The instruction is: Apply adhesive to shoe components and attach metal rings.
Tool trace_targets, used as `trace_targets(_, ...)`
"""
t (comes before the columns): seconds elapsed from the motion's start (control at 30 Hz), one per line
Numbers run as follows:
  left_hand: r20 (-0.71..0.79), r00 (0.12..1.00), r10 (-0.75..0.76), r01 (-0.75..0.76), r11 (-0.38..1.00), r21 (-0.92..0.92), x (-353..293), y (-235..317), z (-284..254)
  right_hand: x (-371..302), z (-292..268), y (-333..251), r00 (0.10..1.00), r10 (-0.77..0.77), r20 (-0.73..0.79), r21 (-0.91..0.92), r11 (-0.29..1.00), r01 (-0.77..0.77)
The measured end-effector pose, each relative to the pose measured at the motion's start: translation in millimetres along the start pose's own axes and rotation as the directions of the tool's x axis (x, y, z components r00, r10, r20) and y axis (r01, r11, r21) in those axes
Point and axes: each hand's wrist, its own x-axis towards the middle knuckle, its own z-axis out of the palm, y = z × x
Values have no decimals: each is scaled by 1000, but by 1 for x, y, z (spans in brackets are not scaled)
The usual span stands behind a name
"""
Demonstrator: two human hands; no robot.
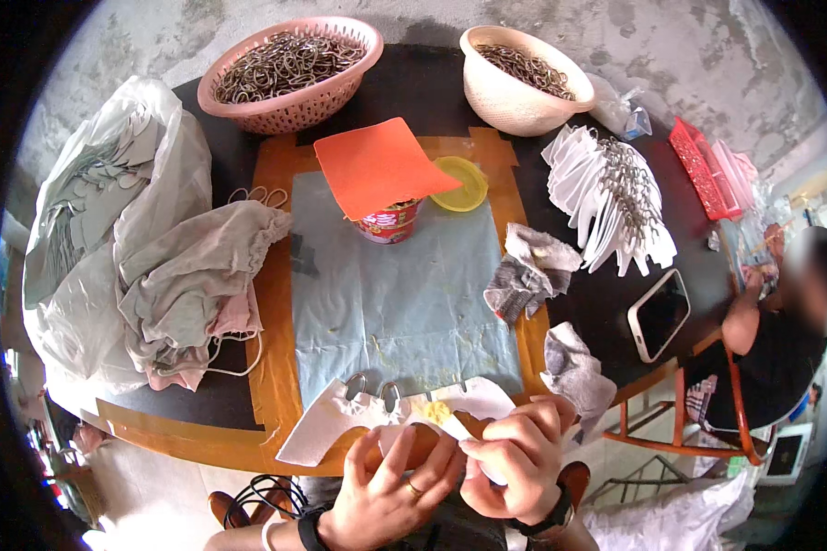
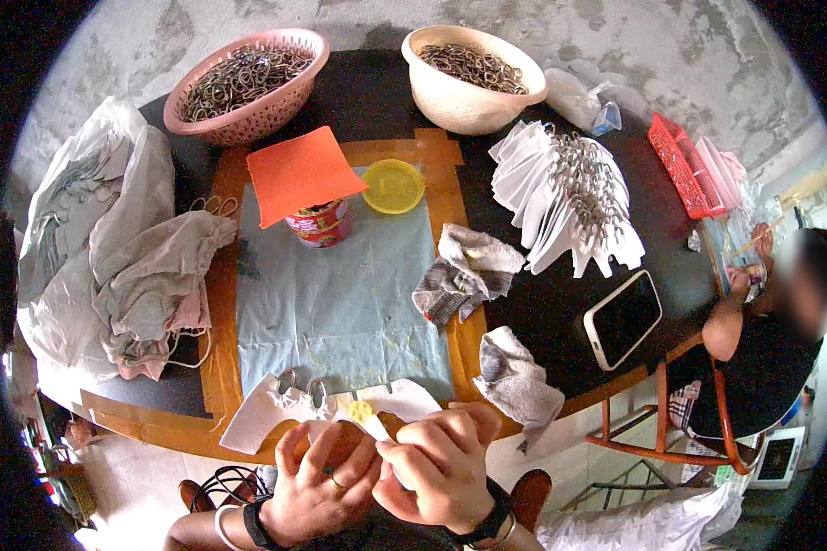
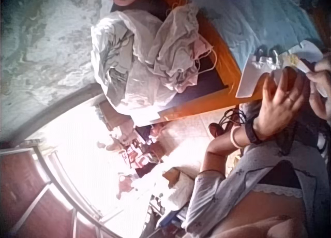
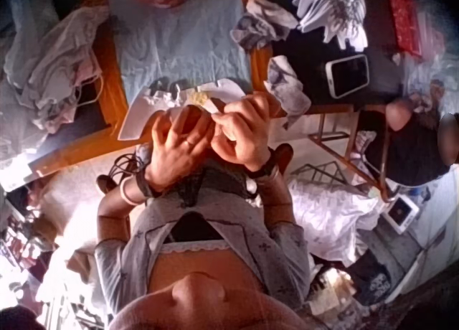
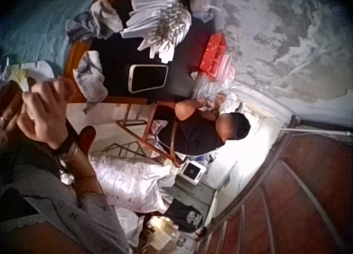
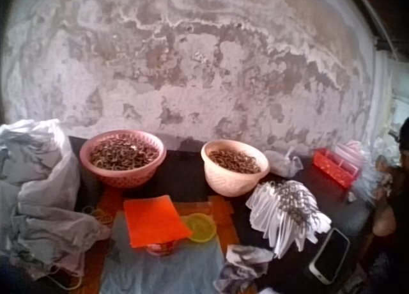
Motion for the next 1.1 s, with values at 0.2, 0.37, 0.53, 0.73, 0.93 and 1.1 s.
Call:
trace_targets(0.2,-18,1000,-5,5,1000,31,2,2,-1,-3,-5,4,1000,6,-6,-5,1000,-6)
trace_targets(0.37,-34,999,-23,23,1000,5,2,2,0,-2,-5,5,999,50,-5,45,998,-49)
trace_targets(0.53,16,1000,-4,4,1000,14,1,1,-3,-3,-8,4,998,-1,69,101,995,-6)
trace_targets(0.73,20,1000,-1,0,1000,11,3,0,-5,-1,-17,12,990,132,-46,-22,991,-133)
trace_targets(0.93,25,999,26,-27,999,40,2,-1,-6,-3,-15,19,993,113,27,102,988,-115)
trace_targets(1.1,17,998,54,-54,998,-16,-4,-4,0,3,-1,15,997,16,81,246,969,-36)
